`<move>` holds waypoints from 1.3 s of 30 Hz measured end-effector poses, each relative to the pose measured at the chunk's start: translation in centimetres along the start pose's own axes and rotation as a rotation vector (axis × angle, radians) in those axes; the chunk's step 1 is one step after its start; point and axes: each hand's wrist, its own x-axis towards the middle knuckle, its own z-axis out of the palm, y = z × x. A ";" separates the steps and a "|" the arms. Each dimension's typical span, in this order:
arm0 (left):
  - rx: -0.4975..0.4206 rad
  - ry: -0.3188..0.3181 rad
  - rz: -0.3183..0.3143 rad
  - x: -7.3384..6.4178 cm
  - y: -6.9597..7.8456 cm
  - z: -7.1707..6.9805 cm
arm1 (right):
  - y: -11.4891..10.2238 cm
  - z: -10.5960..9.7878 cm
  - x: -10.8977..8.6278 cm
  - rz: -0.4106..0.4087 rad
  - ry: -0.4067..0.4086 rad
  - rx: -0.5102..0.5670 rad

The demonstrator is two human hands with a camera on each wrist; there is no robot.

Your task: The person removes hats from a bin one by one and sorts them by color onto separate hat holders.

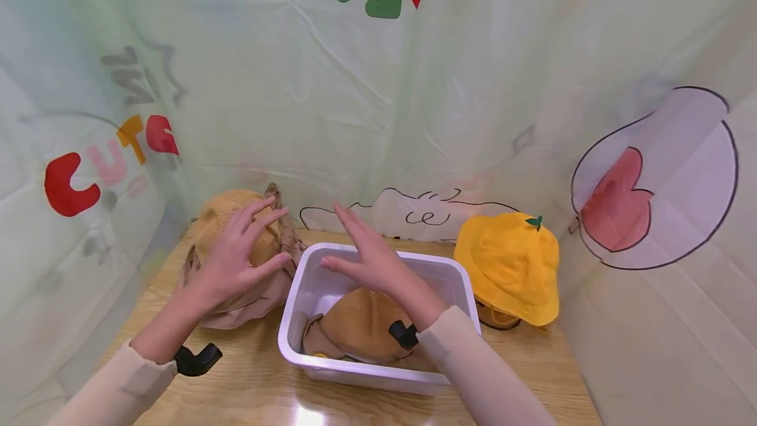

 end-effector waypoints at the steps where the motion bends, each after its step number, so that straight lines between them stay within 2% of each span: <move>1: -0.003 -0.008 0.007 0.0 0.3 0.1 | 0.1 -0.2 -0.5 0.006 -0.001 -0.007; 10: -0.027 -0.083 0.057 -0.1 2.0 2.0 | 1.2 -1.8 -5.0 0.063 0.027 -0.045; 14: -0.041 -0.130 0.072 -0.4 2.4 3.3 | 1.6 -2.2 -6.7 0.099 0.027 -0.057; 21: -0.073 -0.182 0.105 -1.3 3.6 5.5 | 2.3 -2.7 -9.4 0.105 0.042 -0.114; 27: -0.106 -0.241 0.107 -1.9 4.5 6.7 | 3.1 -2.5 -11.7 0.145 0.041 -0.139; 31: -0.082 -0.283 0.113 -2.1 5.1 7.7 | 3.7 -2.1 -13.0 0.164 0.042 -0.172; 34: -0.049 -0.331 0.112 -2.4 5.5 8.9 | 4.3 -1.6 -14.1 0.179 0.056 -0.211; 39: -0.050 -0.439 0.080 -2.6 6.3 10.7 | 5.5 -0.7 -15.8 0.165 0.107 -0.277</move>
